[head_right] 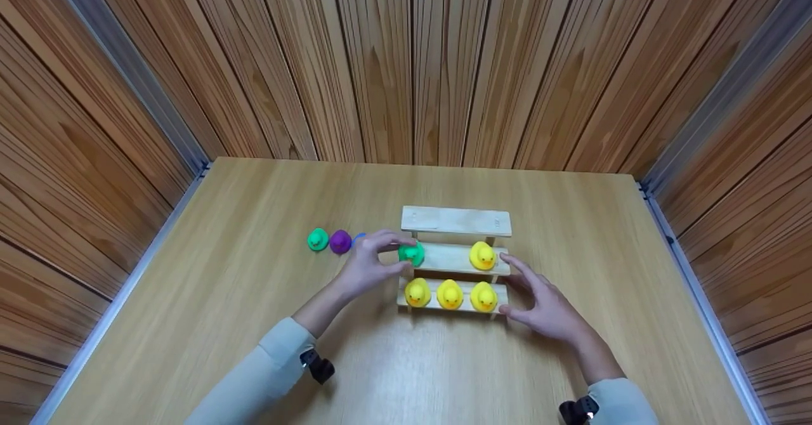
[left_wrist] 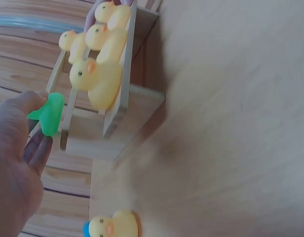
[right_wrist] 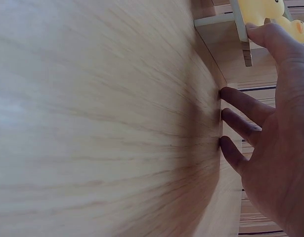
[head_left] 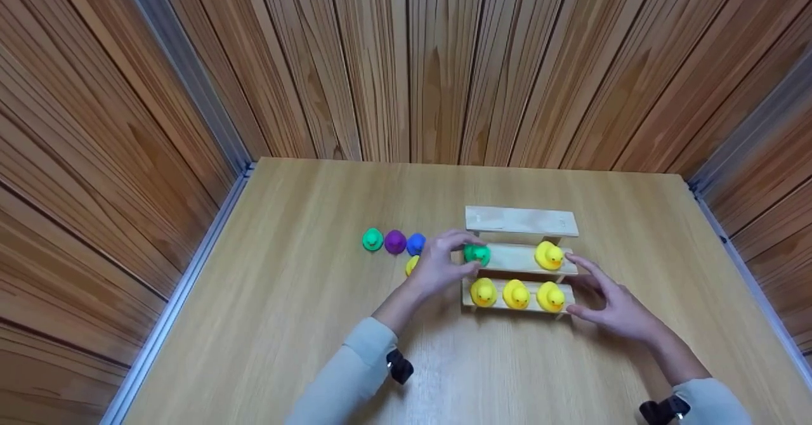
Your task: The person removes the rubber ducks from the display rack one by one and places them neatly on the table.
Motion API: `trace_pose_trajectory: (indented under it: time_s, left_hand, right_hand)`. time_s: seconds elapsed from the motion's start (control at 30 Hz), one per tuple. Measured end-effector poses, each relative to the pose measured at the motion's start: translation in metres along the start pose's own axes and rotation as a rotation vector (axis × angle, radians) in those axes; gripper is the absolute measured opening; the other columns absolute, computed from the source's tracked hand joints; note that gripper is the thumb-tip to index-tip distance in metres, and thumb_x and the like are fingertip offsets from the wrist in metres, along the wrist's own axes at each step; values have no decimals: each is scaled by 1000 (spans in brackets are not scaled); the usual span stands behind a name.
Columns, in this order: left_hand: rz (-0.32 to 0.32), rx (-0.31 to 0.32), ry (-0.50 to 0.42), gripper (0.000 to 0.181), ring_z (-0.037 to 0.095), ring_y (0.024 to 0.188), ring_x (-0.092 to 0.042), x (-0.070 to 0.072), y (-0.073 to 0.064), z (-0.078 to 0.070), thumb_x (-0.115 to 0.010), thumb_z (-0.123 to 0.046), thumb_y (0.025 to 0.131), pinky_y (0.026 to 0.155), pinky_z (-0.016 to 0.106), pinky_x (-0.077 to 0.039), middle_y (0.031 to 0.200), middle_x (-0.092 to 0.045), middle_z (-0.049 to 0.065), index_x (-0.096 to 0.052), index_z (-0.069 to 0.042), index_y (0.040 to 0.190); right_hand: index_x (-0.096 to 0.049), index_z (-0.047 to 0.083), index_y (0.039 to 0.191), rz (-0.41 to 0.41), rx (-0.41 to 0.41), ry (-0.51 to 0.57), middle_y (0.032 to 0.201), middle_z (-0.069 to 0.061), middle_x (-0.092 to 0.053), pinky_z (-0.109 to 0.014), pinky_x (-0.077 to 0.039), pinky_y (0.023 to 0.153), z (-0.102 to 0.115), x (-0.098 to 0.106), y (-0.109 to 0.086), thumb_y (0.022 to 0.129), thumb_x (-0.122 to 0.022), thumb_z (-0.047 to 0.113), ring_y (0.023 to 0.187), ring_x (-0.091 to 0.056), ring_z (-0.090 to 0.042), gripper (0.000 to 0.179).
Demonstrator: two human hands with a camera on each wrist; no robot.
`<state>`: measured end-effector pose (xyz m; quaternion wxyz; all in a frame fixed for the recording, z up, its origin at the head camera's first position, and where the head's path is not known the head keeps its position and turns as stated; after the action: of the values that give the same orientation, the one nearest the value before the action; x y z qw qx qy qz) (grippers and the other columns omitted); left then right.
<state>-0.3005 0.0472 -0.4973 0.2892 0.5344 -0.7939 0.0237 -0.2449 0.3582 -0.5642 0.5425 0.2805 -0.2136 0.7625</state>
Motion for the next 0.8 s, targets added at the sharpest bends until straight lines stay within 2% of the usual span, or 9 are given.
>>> trace_pose_trajectory:
  time_s: [0.17,0.4,0.5,0.63,0.8]
  left_hand:
    - [-20,-24,-6,32,31,135,-75,16,-5,6,-85,-7,100,119,45,-62,140,-79,13,-81,-9,132]
    - [-32,35,-2,33,28,135,-74,37,-14,20,-85,-9,101,120,46,-61,139,-79,9,-81,-12,133]
    - [-47,34,-1,32,31,132,-75,46,-18,26,-85,-8,101,118,50,-62,138,-79,12,-80,-9,133]
    - [-66,38,23,33,32,130,-75,57,-23,35,-86,-10,101,115,50,-64,137,-79,13,-80,-9,133]
    - [-88,53,-3,34,33,130,-75,70,-32,46,-85,-7,100,117,52,-62,136,-78,15,-79,-7,133]
  right_hand:
    - [-25,29,179,-5,-6,-6,169,-30,-55,-90,-28,125,-1,0,1,103,-85,30,156,-51,-57,97]
    - [-24,29,179,1,-15,7,169,-32,-53,-92,-25,125,-2,-1,1,104,-84,30,156,-50,-58,97]
    - [-23,29,180,5,-14,6,171,-31,-51,-91,-25,125,-2,-2,0,104,-84,30,157,-50,-57,97]
    - [-21,31,180,7,-14,-14,176,-27,-47,-88,-29,126,-1,-1,0,104,-83,32,158,-51,-53,98]
    - [-20,32,180,14,-15,-16,177,-27,-45,-88,-29,126,-1,-1,1,104,-83,32,158,-50,-54,98]
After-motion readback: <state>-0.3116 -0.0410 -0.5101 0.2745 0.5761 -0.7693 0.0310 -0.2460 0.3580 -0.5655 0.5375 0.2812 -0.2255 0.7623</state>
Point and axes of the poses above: each hand's wrist, its own y-axis towards the middle knuckle, its own x-axis out of the back of the hand, z = x × y, the point moved 9 cm from there along y, towards the middle knuckle
